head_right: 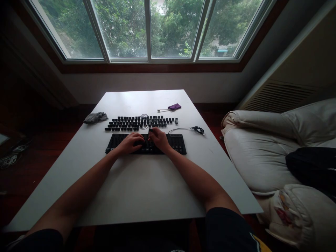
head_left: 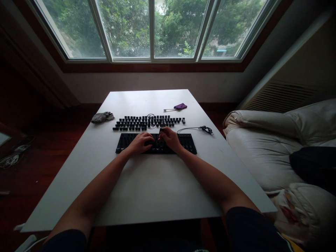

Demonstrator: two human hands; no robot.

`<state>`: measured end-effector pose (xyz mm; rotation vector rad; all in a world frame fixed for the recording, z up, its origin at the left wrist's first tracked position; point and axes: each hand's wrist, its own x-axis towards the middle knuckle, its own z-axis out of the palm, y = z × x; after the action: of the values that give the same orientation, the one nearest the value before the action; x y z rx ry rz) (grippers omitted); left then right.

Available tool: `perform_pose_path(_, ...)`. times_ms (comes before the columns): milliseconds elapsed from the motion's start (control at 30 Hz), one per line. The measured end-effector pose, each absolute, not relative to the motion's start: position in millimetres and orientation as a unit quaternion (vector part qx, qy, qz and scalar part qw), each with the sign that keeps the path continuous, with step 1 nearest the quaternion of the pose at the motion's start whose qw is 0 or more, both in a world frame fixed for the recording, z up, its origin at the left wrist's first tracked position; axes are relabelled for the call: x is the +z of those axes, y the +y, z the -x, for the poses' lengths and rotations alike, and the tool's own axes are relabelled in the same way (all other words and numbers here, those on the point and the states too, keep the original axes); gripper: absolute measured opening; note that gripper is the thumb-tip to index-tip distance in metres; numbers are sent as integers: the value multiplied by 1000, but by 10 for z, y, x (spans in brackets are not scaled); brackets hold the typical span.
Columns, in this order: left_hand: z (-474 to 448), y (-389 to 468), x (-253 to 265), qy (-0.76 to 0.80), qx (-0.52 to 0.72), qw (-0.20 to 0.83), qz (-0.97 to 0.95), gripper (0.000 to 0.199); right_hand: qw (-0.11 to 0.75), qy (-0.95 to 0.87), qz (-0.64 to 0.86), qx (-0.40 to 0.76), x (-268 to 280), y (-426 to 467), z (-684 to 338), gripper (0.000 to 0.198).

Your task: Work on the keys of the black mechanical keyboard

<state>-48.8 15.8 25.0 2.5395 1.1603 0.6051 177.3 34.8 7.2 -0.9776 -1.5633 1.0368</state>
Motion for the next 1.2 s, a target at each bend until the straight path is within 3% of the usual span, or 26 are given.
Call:
perform_pose_path(367, 439, 185, 221, 436, 236, 116, -861, 18, 503, -648, 386, 422, 60, 356, -1777, 23)
perform_pose_path(667, 472, 217, 177, 497, 233, 92, -831, 32, 490, -643, 415, 418, 58, 354, -1760, 28)
perform_pose_path(1033, 461, 225, 168, 483, 224, 90, -842, 22, 495, -645, 405, 418, 25, 374, -1767, 29)
perform_pose_path(1200, 483, 253, 124, 481, 272, 105, -827, 26, 504, -646, 390, 419, -28, 408, -1772, 28)
